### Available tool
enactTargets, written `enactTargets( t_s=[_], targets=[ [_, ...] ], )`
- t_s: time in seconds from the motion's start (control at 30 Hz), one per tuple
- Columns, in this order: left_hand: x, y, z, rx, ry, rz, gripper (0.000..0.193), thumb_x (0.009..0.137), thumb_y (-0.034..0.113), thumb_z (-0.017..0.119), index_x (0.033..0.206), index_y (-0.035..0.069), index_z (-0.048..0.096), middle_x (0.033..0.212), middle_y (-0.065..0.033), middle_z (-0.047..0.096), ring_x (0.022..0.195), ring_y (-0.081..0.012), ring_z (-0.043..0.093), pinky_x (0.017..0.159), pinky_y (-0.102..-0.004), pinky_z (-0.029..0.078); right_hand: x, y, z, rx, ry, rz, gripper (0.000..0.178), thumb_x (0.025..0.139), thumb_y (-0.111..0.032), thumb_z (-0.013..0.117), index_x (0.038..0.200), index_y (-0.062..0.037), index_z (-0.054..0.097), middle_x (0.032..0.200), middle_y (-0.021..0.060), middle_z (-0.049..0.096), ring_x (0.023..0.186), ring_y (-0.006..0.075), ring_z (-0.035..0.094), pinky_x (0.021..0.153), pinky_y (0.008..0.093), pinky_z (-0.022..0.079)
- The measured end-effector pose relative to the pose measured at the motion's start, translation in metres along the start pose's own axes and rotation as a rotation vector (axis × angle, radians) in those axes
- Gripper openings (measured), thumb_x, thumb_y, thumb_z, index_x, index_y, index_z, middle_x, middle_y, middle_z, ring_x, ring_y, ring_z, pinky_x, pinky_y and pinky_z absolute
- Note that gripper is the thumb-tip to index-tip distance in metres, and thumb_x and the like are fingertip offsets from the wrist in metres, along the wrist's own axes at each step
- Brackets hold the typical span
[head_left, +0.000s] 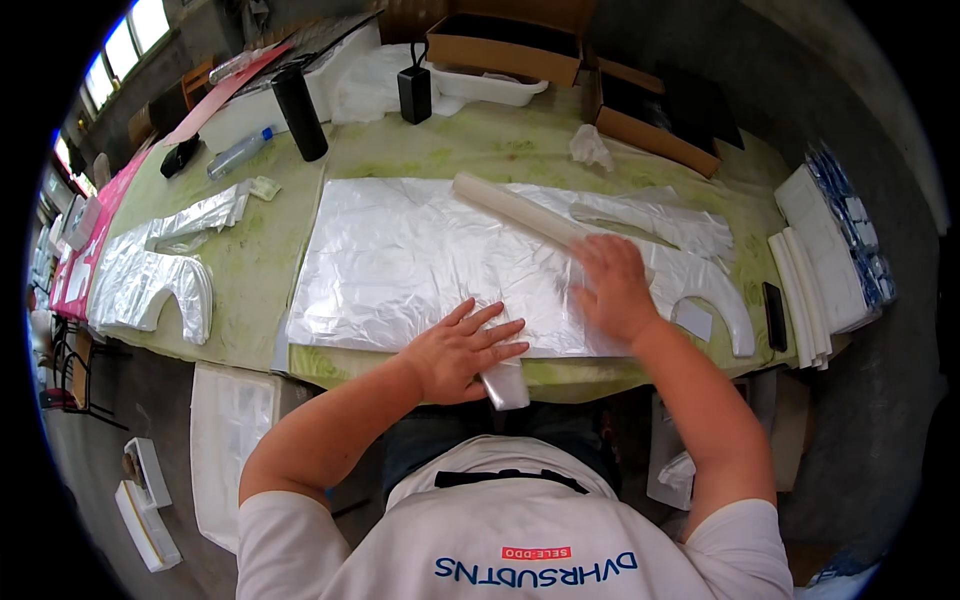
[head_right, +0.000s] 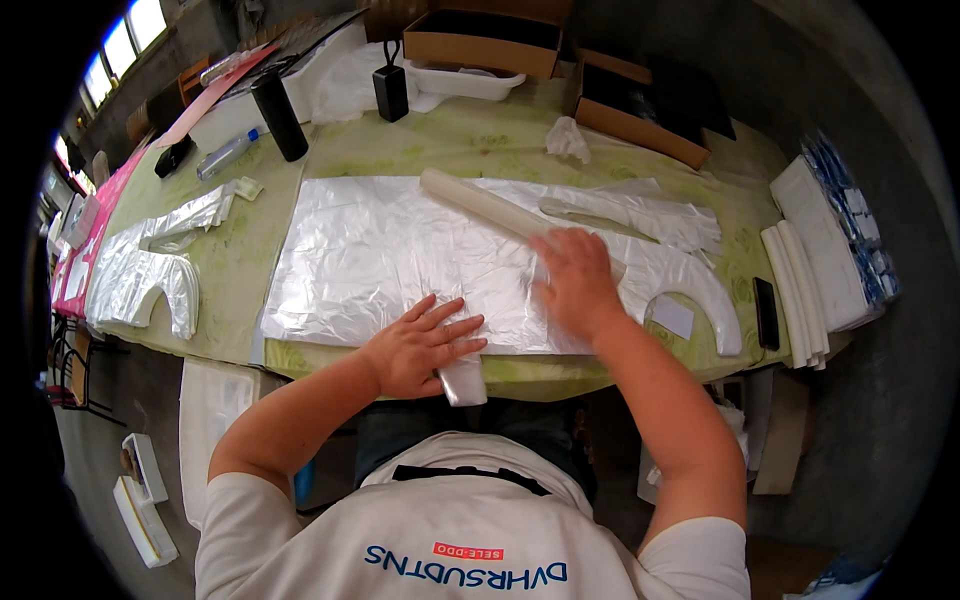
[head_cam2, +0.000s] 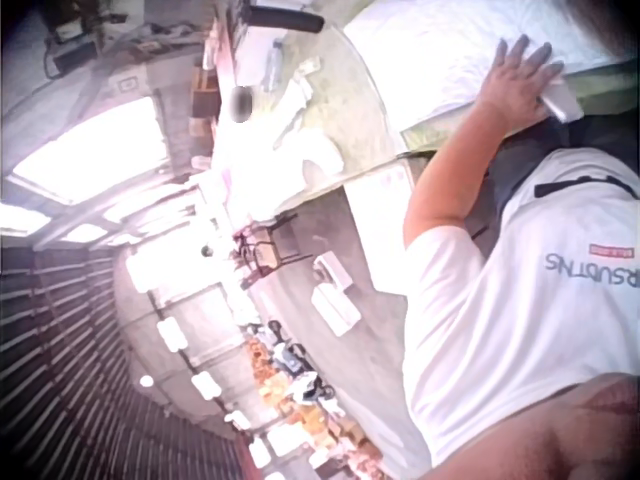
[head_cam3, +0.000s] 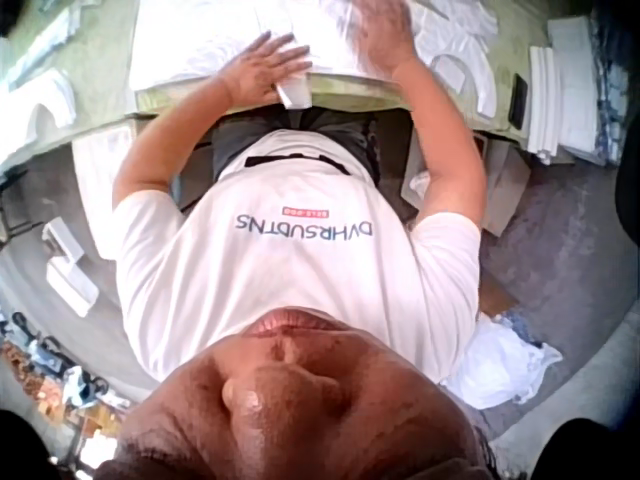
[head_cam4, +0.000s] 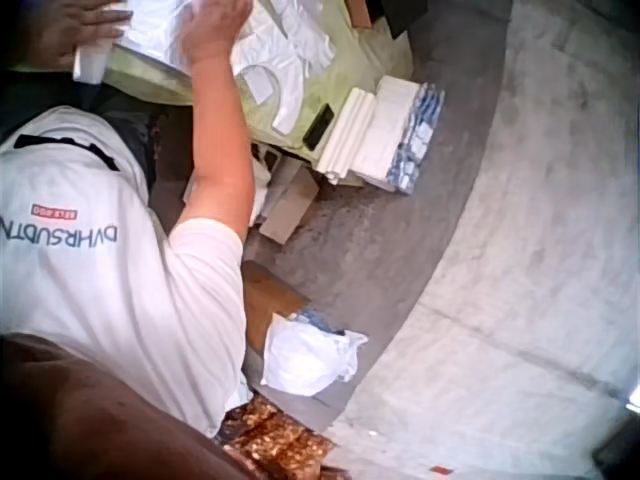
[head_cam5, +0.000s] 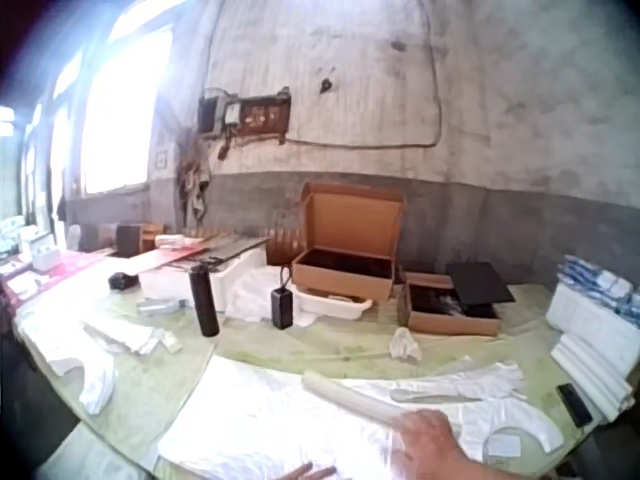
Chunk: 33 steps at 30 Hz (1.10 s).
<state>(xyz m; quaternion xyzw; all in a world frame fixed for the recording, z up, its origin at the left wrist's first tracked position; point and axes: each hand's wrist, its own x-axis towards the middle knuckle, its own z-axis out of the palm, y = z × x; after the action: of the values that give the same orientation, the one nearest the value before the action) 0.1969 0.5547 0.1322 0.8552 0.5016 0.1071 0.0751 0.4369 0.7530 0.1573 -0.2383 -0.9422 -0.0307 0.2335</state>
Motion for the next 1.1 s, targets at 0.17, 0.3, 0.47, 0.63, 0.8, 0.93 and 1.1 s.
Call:
enactTargets(
  t_s=[0.17,0.3,0.47,0.63,0.8,0.93,1.1],
  targets=[
    [-0.005,-0.007,0.005,-0.299,0.163,-0.044,0.056,0.091,0.031,0.061,0.145,0.019,0.055,0.164,-0.0132,0.033,0.146,-0.0356,0.038,0.123,-0.0527,0.024,-0.042,-0.059,0.003,0.345,-0.072,-0.164,0.064,0.072,-0.017,0.077,0.134,-0.0152,0.061,0.135,0.0119,0.056,0.130,0.0375,0.049,0.111,0.0564,0.036],
    [-0.008,-0.007,0.004,-0.447,0.267,-0.049,0.053,0.095,0.026,0.059,0.145,0.012,0.053,0.159,-0.0183,0.037,0.140,-0.0372,0.045,0.121,-0.0499,0.027,-0.028,-0.085,0.018,0.532,-0.054,-0.089,0.047,0.073,-0.011,0.076,0.118,-0.0107,0.066,0.121,0.0093,0.064,0.119,0.0336,0.057,0.103,0.0458,0.045],
    [-0.006,0.002,0.020,-0.502,0.582,-0.336,0.074,0.089,0.013,0.069,0.154,0.002,0.036,0.126,-0.0143,0.060,0.120,-0.0317,0.058,0.111,-0.0435,0.038,0.009,-0.093,0.026,0.861,-0.292,0.392,0.020,0.087,-0.014,0.069,0.105,-0.0051,0.067,0.089,0.0121,0.072,0.088,0.0297,0.068,0.082,0.0411,0.052],
    [-0.002,-0.003,0.030,-0.337,0.668,-0.638,0.087,0.087,0.015,0.073,0.157,-0.004,0.025,0.085,-0.0013,0.065,0.102,-0.0229,0.060,0.109,-0.0456,0.037,0.040,-0.086,0.043,0.788,-0.478,0.705,0.033,0.094,-0.033,0.062,0.104,-0.0028,0.068,0.093,0.0155,0.073,0.087,0.0326,0.070,0.080,0.0422,0.053],
    [0.002,-0.005,0.011,-0.159,0.611,-0.631,0.077,0.082,0.016,0.077,0.149,0.004,0.041,0.101,-0.0057,0.064,0.108,-0.0269,0.058,0.103,-0.0472,0.040,0.054,-0.094,0.041,0.571,-0.534,0.592,0.033,0.094,-0.034,0.059,0.105,-0.0043,0.070,0.099,0.0167,0.073,0.093,0.0367,0.069,0.082,0.0444,0.054],
    [0.014,-0.007,0.007,-0.001,0.537,-0.278,0.078,0.082,0.035,0.077,0.148,0.008,0.045,0.147,-0.0162,0.047,0.142,-0.0381,0.037,0.120,-0.0548,0.023,0.057,-0.098,0.042,0.497,-0.541,0.547,0.032,0.094,-0.033,0.058,0.106,-0.0052,0.070,0.102,0.0167,0.073,0.098,0.0371,0.069,0.085,0.0450,0.054],
    [0.021,-0.008,0.016,0.057,0.225,-0.545,0.090,0.089,0.059,0.063,0.155,0.004,0.037,0.164,-0.0205,0.028,0.154,-0.0386,0.020,0.125,-0.0557,0.012,0.058,-0.103,0.040,0.483,-0.557,0.587,0.036,0.093,-0.034,0.059,0.115,-0.0057,0.064,0.105,0.0158,0.074,0.101,0.0356,0.070,0.087,0.0443,0.055]
  ],
)
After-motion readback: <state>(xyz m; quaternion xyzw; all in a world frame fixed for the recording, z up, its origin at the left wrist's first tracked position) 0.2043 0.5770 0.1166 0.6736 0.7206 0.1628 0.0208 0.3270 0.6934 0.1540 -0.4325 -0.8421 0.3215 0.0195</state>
